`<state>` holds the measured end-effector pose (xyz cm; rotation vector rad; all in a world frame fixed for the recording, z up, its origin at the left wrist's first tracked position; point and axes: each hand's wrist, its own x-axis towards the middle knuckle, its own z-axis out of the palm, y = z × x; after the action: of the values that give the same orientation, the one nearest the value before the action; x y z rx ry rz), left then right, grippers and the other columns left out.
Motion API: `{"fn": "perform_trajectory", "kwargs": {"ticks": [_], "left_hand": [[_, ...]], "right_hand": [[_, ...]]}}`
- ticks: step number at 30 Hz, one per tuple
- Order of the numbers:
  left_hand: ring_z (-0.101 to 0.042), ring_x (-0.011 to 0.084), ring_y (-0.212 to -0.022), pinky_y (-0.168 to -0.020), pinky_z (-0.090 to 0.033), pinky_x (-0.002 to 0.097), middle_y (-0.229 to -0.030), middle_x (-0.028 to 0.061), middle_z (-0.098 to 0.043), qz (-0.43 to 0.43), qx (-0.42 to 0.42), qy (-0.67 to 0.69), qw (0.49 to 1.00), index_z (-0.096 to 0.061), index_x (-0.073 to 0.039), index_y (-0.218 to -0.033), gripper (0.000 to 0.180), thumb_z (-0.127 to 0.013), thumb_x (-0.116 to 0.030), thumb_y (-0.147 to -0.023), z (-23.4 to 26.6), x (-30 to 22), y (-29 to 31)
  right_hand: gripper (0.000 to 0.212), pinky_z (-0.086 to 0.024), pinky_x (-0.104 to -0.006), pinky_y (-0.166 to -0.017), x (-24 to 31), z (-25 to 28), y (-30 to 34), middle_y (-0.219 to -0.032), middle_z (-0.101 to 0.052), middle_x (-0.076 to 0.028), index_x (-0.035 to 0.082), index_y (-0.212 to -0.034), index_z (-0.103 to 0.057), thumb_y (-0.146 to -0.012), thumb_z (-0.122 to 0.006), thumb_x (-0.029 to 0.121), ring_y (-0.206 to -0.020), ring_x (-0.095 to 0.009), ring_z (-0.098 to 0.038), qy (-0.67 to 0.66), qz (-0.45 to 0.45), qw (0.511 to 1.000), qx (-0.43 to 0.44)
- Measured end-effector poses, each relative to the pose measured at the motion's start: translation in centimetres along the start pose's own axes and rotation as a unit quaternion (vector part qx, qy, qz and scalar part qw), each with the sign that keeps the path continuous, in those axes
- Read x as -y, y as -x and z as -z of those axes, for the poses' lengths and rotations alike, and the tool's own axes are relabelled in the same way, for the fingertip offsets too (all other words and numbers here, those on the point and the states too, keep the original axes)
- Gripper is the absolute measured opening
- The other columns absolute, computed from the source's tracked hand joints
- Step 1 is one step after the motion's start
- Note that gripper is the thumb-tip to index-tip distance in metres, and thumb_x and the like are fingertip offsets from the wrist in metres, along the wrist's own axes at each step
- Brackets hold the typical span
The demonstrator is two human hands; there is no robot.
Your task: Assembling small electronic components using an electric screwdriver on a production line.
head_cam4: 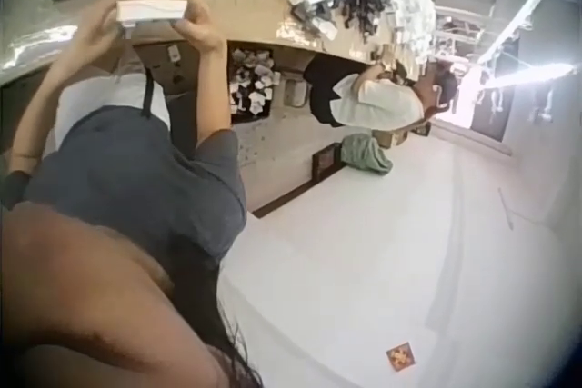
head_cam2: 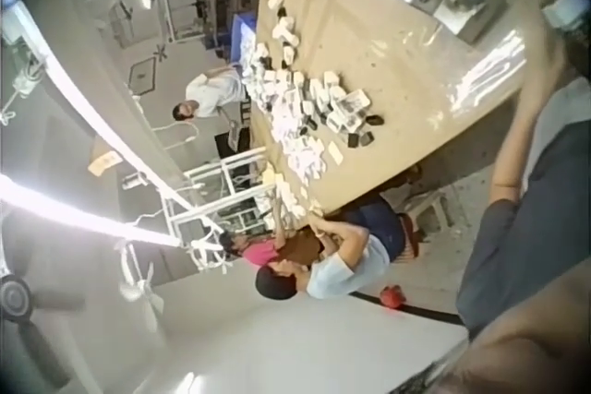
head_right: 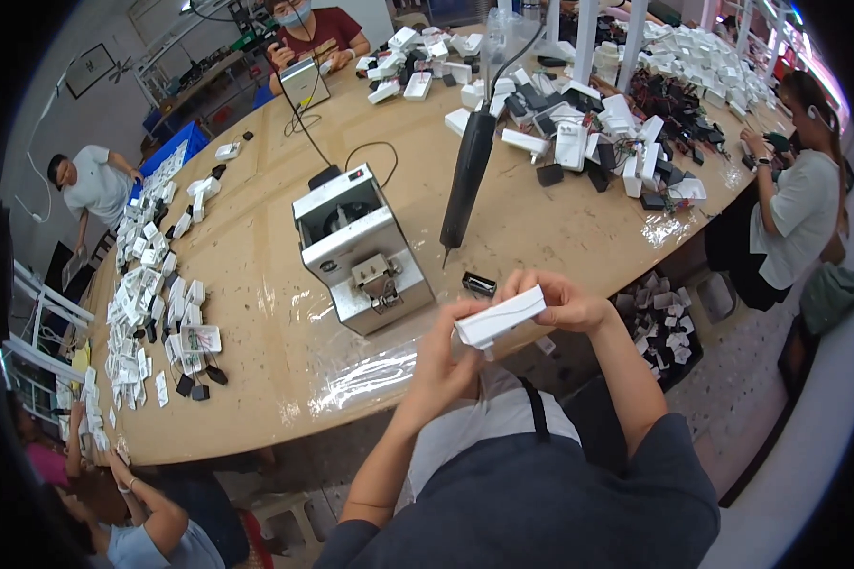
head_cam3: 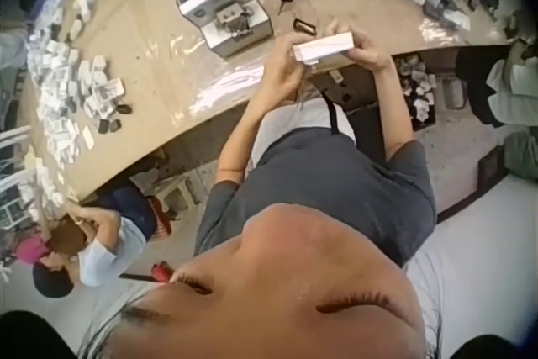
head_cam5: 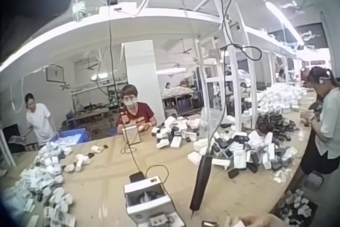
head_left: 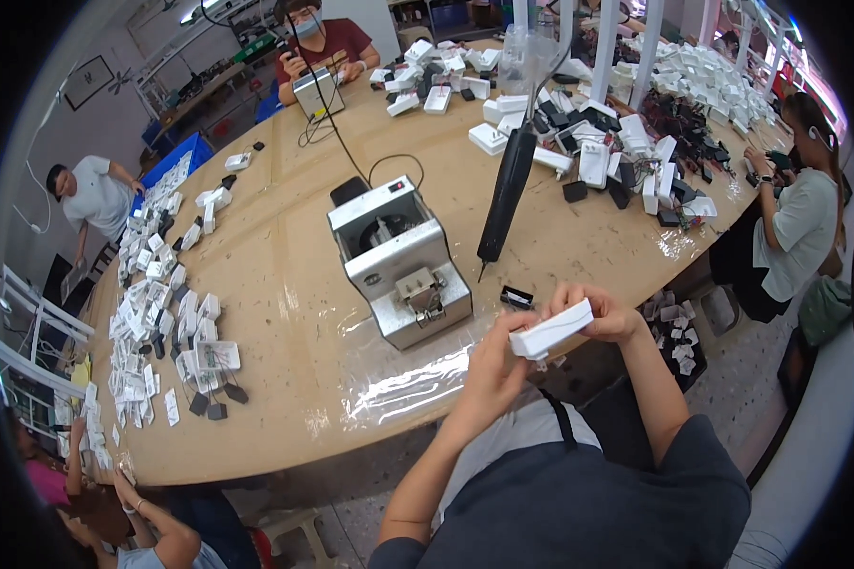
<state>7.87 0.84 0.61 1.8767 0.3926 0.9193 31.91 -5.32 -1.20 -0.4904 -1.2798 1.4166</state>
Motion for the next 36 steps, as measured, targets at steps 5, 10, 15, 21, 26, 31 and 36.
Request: {"fn": "perform_trajectory", "kwargs": {"ticks": [5, 10, 15, 21, 26, 31, 36], "left_hand": [[-0.065, 0.0260, -0.085, -0.108, -0.043, 0.0432, -0.091, 0.0116, -0.065, 0.102, 0.012, -0.050, 0.993, -0.064, -0.004, -0.111, 0.022, -0.066, -0.001, -0.089, 4.1, 0.9, 3.2], [-0.062, 0.0330, -0.089, -0.088, -0.050, 0.0403, -0.105, 0.0135, -0.064, -0.020, 0.096, -0.229, 0.969, -0.065, -0.005, -0.110, 0.028, -0.074, 0.000, -0.083, 7.7, -2.6, 4.9], [-0.055, 0.0237, -0.084, -0.072, -0.052, 0.0350, -0.115, 0.0119, -0.054, 0.052, 0.020, -0.248, 0.967, -0.062, -0.005, -0.116, 0.047, -0.084, -0.004, -0.075, 9.3, -2.4, 8.5], [-0.069, 0.0179, -0.085, -0.075, -0.056, 0.0316, -0.118, 0.0148, -0.065, 0.265, -0.026, -0.111, 0.957, -0.057, -0.001, -0.125, 0.056, -0.086, -0.010, -0.077, 9.5, -2.4, 10.6], [-0.072, 0.0171, -0.094, -0.084, -0.057, 0.0304, -0.110, 0.0148, -0.071, 0.305, -0.069, -0.009, 0.950, -0.054, 0.002, -0.127, 0.036, -0.069, -0.005, -0.094, 9.0, -2.2, 11.0], [-0.072, 0.0187, -0.095, -0.085, -0.055, 0.0304, -0.108, 0.0141, -0.073, 0.263, -0.202, 0.111, 0.937, -0.057, 0.003, -0.126, 0.030, -0.064, -0.006, -0.098, 8.3, -2.2, 10.8], [-0.071, 0.0171, -0.097, -0.083, -0.054, 0.0295, -0.108, 0.0118, -0.073, 0.215, -0.173, -0.124, 0.953, -0.062, 0.003, -0.114, 0.020, -0.064, -0.002, -0.096, 8.8, -3.6, 9.5]], "right_hand": [[0.015, -0.037, -0.0399, -0.109, 0.2, -0.2, -1.1, -0.127, -0.051, -0.011, 0.009, -0.089, -0.057, -0.084, -0.068, -0.001, -0.129, -0.028, -0.048, 0.033, -0.042, 0.998, 0.040], [0.022, -0.047, -0.0363, -0.094, -1.6, -1.9, -4.4, -0.125, -0.058, -0.012, 0.006, -0.076, -0.055, -0.068, -0.057, -0.015, -0.124, -0.030, -0.053, 0.305, -0.105, 0.937, 0.136], [0.019, -0.047, -0.0383, -0.088, -4.6, -4.1, -8.2, -0.115, -0.067, -0.010, 0.003, -0.069, -0.049, -0.067, -0.061, -0.011, -0.112, -0.033, -0.057, 0.408, -0.039, 0.877, 0.252], [0.014, -0.047, -0.0396, -0.093, -4.8, -5.0, -10.6, -0.123, -0.065, -0.011, 0.005, -0.072, -0.053, -0.074, -0.062, -0.006, -0.115, -0.033, -0.056, 0.498, -0.008, 0.824, 0.271], [0.013, -0.044, -0.0399, -0.102, -3.0, -7.7, -9.7, -0.134, -0.058, -0.015, 0.008, -0.088, -0.064, -0.080, -0.064, -0.002, -0.123, -0.033, -0.054, 0.514, -0.034, 0.832, 0.206], [0.028, -0.035, -0.0481, -0.113, -2.9, -14.8, -5.1, -0.146, -0.046, -0.018, 0.016, -0.108, -0.072, -0.081, -0.078, 0.015, -0.136, -0.039, -0.042, 0.561, -0.043, 0.826, -0.038], [0.035, -0.032, -0.0491, -0.114, -5.8, -13.9, -4.2, -0.148, -0.042, -0.018, 0.018, -0.110, -0.072, -0.075, -0.079, 0.015, -0.141, -0.041, -0.036, 0.512, -0.029, 0.858, 0.027]]}}
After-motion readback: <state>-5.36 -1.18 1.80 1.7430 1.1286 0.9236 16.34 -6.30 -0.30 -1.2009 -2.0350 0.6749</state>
